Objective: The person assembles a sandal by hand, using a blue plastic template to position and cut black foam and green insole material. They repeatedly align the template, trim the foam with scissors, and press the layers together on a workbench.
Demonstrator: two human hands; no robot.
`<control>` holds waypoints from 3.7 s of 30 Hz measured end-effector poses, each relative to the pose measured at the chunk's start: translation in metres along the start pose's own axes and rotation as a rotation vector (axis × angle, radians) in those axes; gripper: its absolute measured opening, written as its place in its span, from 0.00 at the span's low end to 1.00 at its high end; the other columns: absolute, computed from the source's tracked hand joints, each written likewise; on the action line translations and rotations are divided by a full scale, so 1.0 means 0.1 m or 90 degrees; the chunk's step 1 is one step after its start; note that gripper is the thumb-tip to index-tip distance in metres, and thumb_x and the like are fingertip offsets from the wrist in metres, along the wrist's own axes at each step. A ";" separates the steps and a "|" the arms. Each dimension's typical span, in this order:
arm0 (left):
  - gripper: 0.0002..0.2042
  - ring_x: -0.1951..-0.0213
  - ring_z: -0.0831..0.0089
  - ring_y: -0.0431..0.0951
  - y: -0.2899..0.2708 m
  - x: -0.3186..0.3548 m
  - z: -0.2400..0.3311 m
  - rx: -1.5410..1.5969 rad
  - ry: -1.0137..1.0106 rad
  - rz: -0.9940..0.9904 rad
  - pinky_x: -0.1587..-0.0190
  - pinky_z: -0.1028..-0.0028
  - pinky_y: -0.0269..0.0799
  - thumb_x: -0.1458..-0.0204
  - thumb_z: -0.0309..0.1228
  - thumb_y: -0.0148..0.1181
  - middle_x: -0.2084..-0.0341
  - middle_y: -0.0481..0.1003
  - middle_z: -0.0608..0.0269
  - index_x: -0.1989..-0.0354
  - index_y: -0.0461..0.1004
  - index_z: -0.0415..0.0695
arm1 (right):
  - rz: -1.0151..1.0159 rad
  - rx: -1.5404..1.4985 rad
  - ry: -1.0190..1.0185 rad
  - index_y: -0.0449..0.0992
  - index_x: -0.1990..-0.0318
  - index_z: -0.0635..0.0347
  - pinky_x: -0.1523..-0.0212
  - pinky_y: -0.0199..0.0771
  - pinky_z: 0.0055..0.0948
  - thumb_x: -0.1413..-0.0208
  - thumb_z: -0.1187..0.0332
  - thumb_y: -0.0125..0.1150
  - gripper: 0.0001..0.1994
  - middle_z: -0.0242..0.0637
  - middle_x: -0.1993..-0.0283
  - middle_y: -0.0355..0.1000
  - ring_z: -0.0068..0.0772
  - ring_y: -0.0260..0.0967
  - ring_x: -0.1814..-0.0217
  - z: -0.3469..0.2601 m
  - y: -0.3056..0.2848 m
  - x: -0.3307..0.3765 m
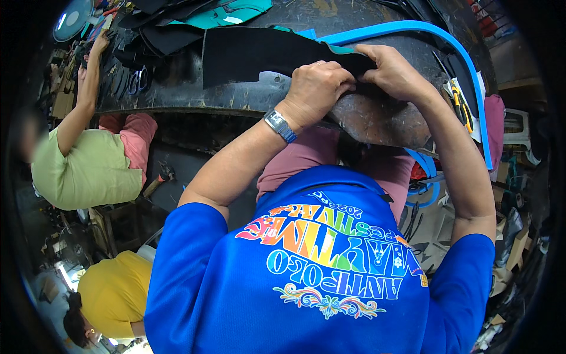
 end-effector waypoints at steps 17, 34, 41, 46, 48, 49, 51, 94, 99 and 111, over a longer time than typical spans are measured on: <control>0.08 0.65 0.67 0.79 -0.05 0.01 -0.01 -0.052 0.081 -0.026 0.64 0.69 0.78 0.47 0.38 0.68 0.68 0.79 0.68 0.61 0.84 0.52 | -0.148 0.175 0.092 0.78 0.53 0.68 0.49 0.76 0.40 0.56 0.77 0.68 0.19 0.55 0.58 0.79 0.53 0.78 0.53 -0.19 -0.07 -0.18; 0.11 0.57 0.61 0.79 0.00 0.08 0.07 0.001 0.047 -0.039 0.55 0.65 0.78 0.47 0.32 0.68 0.59 0.78 0.60 0.56 0.83 0.45 | -0.032 0.304 0.061 0.83 0.55 0.60 0.53 0.80 0.49 0.50 0.73 0.65 0.13 0.58 0.58 0.79 0.57 0.79 0.53 -0.29 0.12 -0.06; 0.14 0.48 0.55 0.78 0.09 0.16 0.08 0.054 0.135 -0.020 0.43 0.61 0.75 0.45 0.28 0.65 0.52 0.79 0.53 0.50 0.80 0.42 | -0.046 0.372 0.150 0.81 0.51 0.62 0.49 0.79 0.47 0.56 0.73 0.70 0.20 0.57 0.56 0.79 0.57 0.77 0.50 -0.27 0.09 -0.09; 0.13 0.49 0.56 0.79 0.11 0.13 0.10 0.061 0.122 -0.021 0.43 0.62 0.75 0.45 0.28 0.65 0.52 0.79 0.55 0.51 0.80 0.43 | -0.041 0.234 0.262 0.82 0.54 0.69 0.55 0.80 0.40 0.57 0.67 0.74 0.22 0.55 0.64 0.80 0.47 0.81 0.62 -0.04 -0.13 -0.01; 0.12 0.50 0.58 0.79 0.10 0.11 0.11 0.050 0.114 -0.025 0.45 0.63 0.76 0.45 0.28 0.65 0.54 0.79 0.56 0.53 0.81 0.43 | -0.056 0.116 0.285 0.81 0.54 0.71 0.58 0.78 0.35 0.59 0.67 0.74 0.23 0.48 0.67 0.80 0.37 0.79 0.67 0.04 -0.17 0.07; 0.11 0.51 0.59 0.79 0.10 0.09 0.11 0.054 0.109 -0.021 0.46 0.63 0.76 0.45 0.28 0.65 0.55 0.79 0.57 0.54 0.81 0.43 | -0.062 0.077 0.294 0.81 0.54 0.71 0.58 0.78 0.34 0.59 0.67 0.74 0.23 0.47 0.67 0.80 0.35 0.78 0.67 0.06 -0.18 0.10; 0.09 0.54 0.61 0.80 0.10 0.05 0.12 0.047 0.089 -0.030 0.50 0.64 0.77 0.46 0.29 0.65 0.59 0.79 0.59 0.57 0.82 0.44 | -0.070 0.028 0.284 0.81 0.53 0.71 0.57 0.79 0.35 0.59 0.68 0.73 0.24 0.49 0.66 0.80 0.37 0.79 0.65 0.07 -0.17 0.13; 0.14 0.51 0.62 0.77 0.19 0.01 0.09 0.087 0.115 -0.054 0.46 0.67 0.77 0.49 0.23 0.60 0.57 0.77 0.60 0.54 0.81 0.42 | -0.160 0.051 0.296 0.80 0.50 0.67 0.60 0.81 0.33 0.50 0.73 0.69 0.18 0.44 0.64 0.81 0.33 0.81 0.65 0.02 -0.17 0.10; 0.14 0.50 0.65 0.76 0.21 0.00 0.07 0.048 0.112 -0.083 0.46 0.69 0.76 0.45 0.25 0.59 0.56 0.76 0.62 0.51 0.81 0.46 | -0.204 -0.061 0.327 0.79 0.51 0.68 0.62 0.81 0.28 0.54 0.73 0.71 0.20 0.40 0.65 0.80 0.28 0.79 0.68 0.05 -0.28 0.09; 0.16 0.49 0.61 0.76 0.19 0.04 0.08 0.100 0.107 -0.080 0.44 0.67 0.75 0.48 0.22 0.60 0.54 0.76 0.60 0.50 0.80 0.43 | -0.193 0.048 0.271 0.78 0.49 0.66 0.58 0.82 0.32 0.56 0.73 0.71 0.23 0.45 0.61 0.81 0.33 0.81 0.64 -0.05 -0.11 0.10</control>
Point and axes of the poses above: each hand's wrist, its own x-axis away from the middle knuckle, its own y-axis out of the palm, z = x × y, the point moved 1 cm from there along -x, towards the middle knuckle
